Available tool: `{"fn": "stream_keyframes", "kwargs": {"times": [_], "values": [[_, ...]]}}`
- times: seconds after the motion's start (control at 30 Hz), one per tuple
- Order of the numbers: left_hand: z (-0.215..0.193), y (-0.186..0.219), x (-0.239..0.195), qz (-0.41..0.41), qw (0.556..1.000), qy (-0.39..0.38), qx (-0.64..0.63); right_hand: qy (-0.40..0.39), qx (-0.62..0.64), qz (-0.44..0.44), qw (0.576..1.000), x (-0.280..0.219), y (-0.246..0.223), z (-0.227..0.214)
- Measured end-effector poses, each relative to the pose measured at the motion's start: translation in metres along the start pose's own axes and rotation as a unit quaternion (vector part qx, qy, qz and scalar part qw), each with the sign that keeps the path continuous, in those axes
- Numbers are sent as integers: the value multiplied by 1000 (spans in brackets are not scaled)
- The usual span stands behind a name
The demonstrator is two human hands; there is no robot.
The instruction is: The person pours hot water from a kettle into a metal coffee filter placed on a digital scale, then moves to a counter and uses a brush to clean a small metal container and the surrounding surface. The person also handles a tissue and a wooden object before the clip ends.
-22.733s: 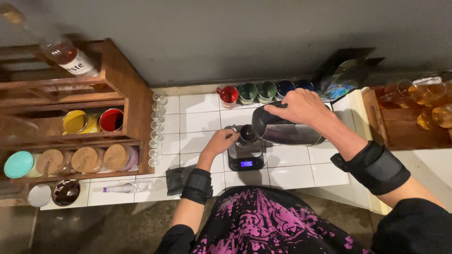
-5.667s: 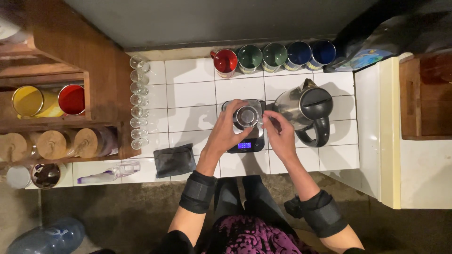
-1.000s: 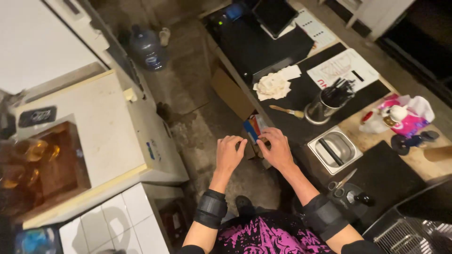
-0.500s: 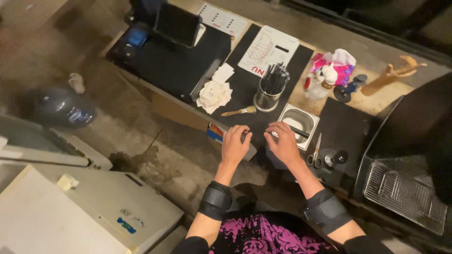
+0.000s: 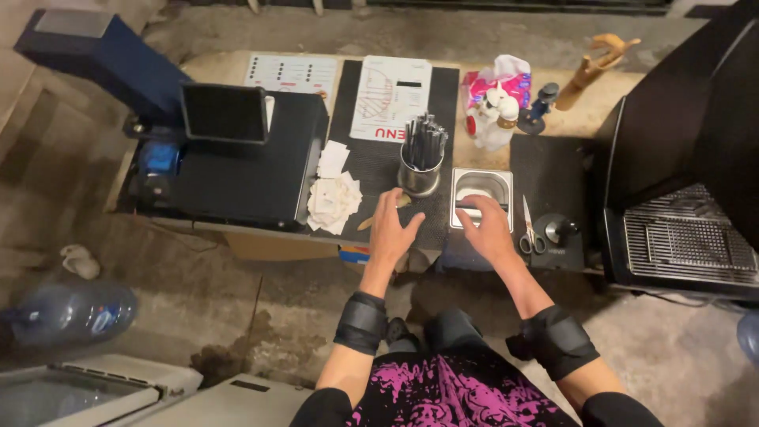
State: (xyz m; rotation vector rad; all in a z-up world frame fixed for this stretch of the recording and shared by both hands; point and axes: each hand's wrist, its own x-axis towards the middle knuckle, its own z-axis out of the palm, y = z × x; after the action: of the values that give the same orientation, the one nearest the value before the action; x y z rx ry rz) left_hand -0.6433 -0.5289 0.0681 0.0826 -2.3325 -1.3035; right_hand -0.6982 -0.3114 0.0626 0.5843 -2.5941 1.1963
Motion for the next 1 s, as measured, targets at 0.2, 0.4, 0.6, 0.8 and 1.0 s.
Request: {"fn": "stream_keyframes", "kwargs": {"times": [0.2,0.4,0.6,0.8,1.0], "values": [[18,-47,38,-31,999,-21,-1,-11,26,77,997,24,13,11],[21,-45,83,-85,996,-20,31,-51,72,131,988,63,29,29],[47,-95,111,-38,997,-7,62,-87,15,143,986,98,42,49],[44,-89,132,-104,990,-86,39,-107,60,141,982,115,47,72],[44,-94,146,-116,982,-142,51,-111,83,208,968,127,34,71]]}}
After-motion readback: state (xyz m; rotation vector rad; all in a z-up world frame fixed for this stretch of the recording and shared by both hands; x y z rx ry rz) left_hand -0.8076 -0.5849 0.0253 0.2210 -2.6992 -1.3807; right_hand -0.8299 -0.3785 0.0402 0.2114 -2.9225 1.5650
